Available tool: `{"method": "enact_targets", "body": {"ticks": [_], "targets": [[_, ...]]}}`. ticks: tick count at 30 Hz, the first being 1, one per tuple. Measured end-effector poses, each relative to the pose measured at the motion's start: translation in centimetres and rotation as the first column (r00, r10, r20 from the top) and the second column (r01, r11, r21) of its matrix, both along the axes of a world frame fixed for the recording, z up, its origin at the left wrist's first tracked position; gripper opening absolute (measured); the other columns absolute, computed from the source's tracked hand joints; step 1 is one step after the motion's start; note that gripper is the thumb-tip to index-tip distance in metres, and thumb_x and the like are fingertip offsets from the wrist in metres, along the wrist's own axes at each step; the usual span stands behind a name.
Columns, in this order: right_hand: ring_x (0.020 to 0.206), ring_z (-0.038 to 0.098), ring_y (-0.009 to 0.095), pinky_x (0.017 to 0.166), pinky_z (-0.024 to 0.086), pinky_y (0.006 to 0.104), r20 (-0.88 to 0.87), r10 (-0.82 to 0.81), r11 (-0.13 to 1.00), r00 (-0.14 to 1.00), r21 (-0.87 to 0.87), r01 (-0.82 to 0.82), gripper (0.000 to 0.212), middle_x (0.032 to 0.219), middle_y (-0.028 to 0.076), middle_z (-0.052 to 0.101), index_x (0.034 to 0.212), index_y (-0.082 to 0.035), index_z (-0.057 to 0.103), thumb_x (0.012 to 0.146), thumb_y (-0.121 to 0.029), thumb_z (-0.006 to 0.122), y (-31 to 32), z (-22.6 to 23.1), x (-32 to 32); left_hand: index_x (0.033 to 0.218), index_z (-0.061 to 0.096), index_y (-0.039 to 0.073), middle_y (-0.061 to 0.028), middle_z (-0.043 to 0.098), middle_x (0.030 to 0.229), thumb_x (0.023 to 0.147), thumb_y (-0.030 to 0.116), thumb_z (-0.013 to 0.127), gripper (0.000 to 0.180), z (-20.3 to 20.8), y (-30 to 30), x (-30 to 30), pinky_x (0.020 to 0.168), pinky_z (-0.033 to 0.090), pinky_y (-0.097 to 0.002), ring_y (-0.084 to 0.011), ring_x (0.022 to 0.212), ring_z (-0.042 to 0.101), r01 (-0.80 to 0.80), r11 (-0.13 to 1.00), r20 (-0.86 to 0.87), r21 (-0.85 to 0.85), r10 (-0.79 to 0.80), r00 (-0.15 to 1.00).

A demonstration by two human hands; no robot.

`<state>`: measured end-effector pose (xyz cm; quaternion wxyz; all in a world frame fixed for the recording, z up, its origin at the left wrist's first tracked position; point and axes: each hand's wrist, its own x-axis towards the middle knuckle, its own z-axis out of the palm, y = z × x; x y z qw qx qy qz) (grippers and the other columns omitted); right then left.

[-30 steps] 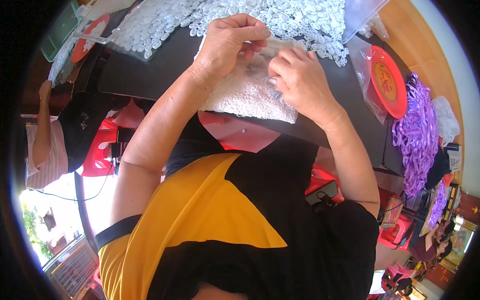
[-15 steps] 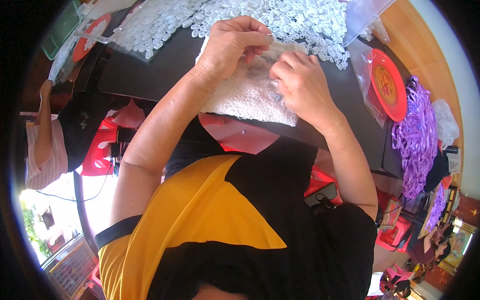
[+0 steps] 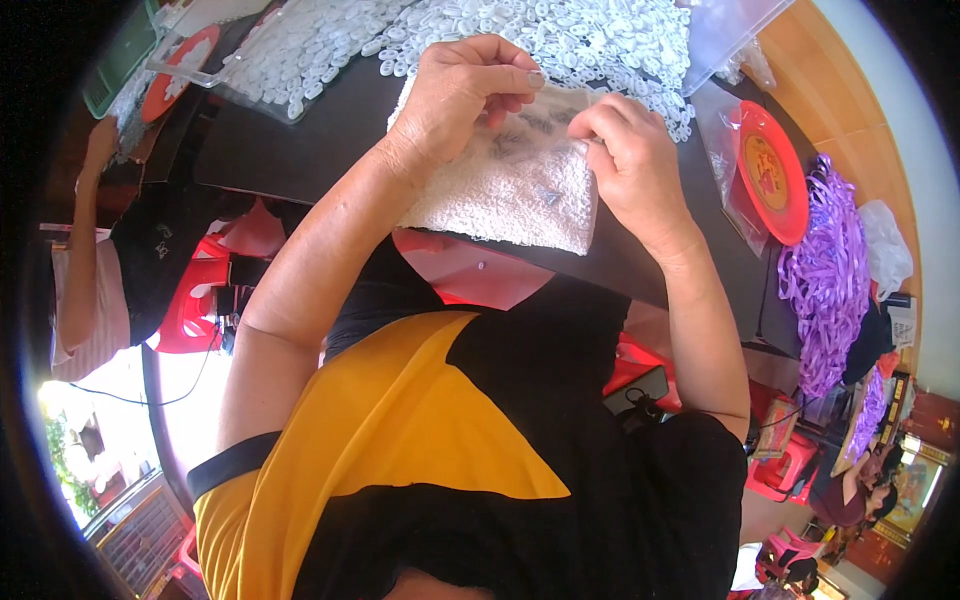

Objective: Assembling small white plastic components by hand at a workshop table.

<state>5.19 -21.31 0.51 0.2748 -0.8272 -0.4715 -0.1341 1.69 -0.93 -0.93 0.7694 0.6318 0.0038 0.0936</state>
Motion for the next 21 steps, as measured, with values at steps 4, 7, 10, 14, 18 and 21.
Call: {"method": "enact_targets", "body": {"ticks": [4,7,10,14,18,21], "targets": [[0.083,0.059,0.024,0.074,0.042,0.0368,0.003,-0.011,1.000,1.000,-0.015,0.011,0.013,0.081,0.004,0.057,0.084,-0.006,0.060,0.073,0.002,0.059,-0.1,0.1,0.0,0.085,0.068,0.001,-0.0046,0.064,0.071,0.079,0.008,0.070,0.010,0.0,0.0,-0.1,0.050,0.043,-0.0209,-0.0084,0.061,0.058,-0.002,1.000,-0.009,-0.003,0.002,1.000],[0.084,0.059,0.024,0.075,0.041,0.0370,0.031,0.003,0.998,1.000,-0.058,-0.002,0.012,0.081,0.004,0.056,0.082,-0.007,0.060,0.073,0.001,0.059,0.0,0.0,-0.2,0.086,0.068,0.001,-0.0046,0.064,0.071,0.079,0.008,0.070,0.010,0.0,0.0,-0.1,0.049,0.042,-0.0207,-0.0083,0.061,0.058,-0.008,1.000,0.001,0.010,0.008,1.000],[0.086,0.058,0.025,0.076,0.041,0.0377,0.068,0.001,0.997,0.998,-0.083,0.005,0.012,0.082,0.004,0.056,0.081,-0.007,0.061,0.073,0.001,0.060,0.3,-0.4,-0.3,0.086,0.068,0.001,-0.0046,0.065,0.071,0.078,0.008,0.070,0.011,-0.2,0.0,0.1,0.049,0.042,-0.0205,-0.0082,0.060,0.058,-0.008,1.000,0.003,0.018,0.008,1.000],[0.087,0.057,0.026,0.076,0.041,0.0386,0.110,0.012,0.992,0.994,-0.128,0.003,0.012,0.082,0.004,0.055,0.081,-0.008,0.061,0.072,0.001,0.060,0.5,-0.9,-0.2,0.086,0.068,0.001,-0.0044,0.065,0.070,0.078,0.007,0.071,0.011,-0.4,0.0,0.2,0.049,0.042,-0.0205,-0.0080,0.060,0.058,-0.011,1.000,-0.008,0.011,0.011,1.000],[0.083,0.058,0.028,0.073,0.042,0.0390,0.024,0.008,1.000,1.000,-0.026,-0.007,0.011,0.082,0.006,0.056,0.081,-0.005,0.060,0.072,0.002,0.060,0.6,-0.8,-0.2,0.086,0.069,0.001,-0.0041,0.065,0.071,0.078,0.008,0.071,0.012,-0.3,0.1,0.1,0.050,0.043,-0.0203,-0.0077,0.061,0.058,-0.015,0.999,-0.018,0.031,0.015,1.000],[0.079,0.058,0.029,0.069,0.044,0.0387,-0.187,0.022,0.999,0.982,0.050,-0.013,0.009,0.081,0.009,0.057,0.082,-0.002,0.059,0.073,0.001,0.059,0.7,0.3,-0.6,0.087,0.069,0.002,-0.0039,0.065,0.071,0.078,0.009,0.071,0.012,-0.1,0.1,-0.1,0.051,0.043,-0.0203,-0.0076,0.062,0.058,-0.012,0.999,-0.014,0.045,0.012,1.000]]}}
